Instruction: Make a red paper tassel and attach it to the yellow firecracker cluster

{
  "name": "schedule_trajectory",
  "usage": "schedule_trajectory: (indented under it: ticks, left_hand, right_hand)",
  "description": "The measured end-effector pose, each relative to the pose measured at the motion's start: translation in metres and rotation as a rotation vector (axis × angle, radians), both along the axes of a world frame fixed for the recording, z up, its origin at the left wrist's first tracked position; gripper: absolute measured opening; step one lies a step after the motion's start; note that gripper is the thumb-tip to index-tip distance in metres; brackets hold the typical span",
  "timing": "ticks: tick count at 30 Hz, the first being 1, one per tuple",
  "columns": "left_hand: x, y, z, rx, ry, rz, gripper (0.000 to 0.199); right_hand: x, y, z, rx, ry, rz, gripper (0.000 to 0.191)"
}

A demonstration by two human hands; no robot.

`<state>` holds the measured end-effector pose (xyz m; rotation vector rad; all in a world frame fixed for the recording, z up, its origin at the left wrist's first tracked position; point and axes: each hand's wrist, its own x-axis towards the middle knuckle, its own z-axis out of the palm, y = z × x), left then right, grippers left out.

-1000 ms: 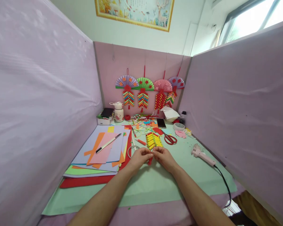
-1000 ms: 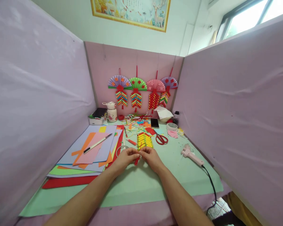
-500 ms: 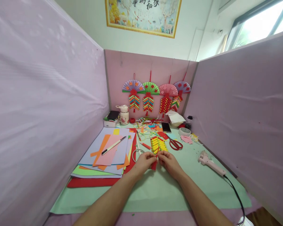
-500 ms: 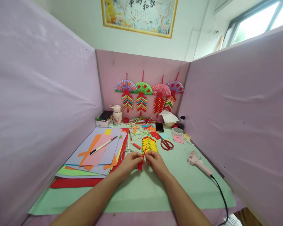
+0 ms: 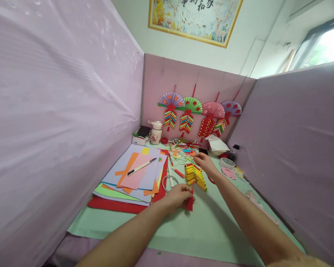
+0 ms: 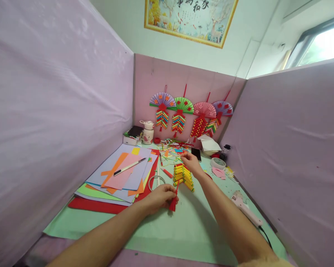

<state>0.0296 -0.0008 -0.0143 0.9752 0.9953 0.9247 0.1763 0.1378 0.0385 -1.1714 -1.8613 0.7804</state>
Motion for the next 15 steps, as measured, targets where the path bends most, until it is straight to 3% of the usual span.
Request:
schedule_trajectory:
  ticks: [3, 7, 11, 15]
  left_hand:
    - [0.000, -0.003, -0.003, -0.044, 0.015, -0.139, 0.020]
    - [0.001, -0.002, -0.007, -0.041, 0.032, -0.240, 0.015]
    - [0.001, 0.000, -0.012, -0.015, 0.025, -0.273, 0.008]
    - [0.003, 0.002, -0.018, 0.002, 0.069, -0.278, 0.007]
  right_hand:
    - [-0.017, 0.042, 0.008, -0.025, -0.264, 0.051, 0.015]
    - [-0.041, 0.087, -0.004, -0.052, -0.616, 0.068, 0.018]
    - [-0.058, 0.113, -0.018, -0.041, -0.871, 0.065, 0.032]
    - [-0.071, 0.124, -0.024, 0.011, -1.007, 0.059, 0.034]
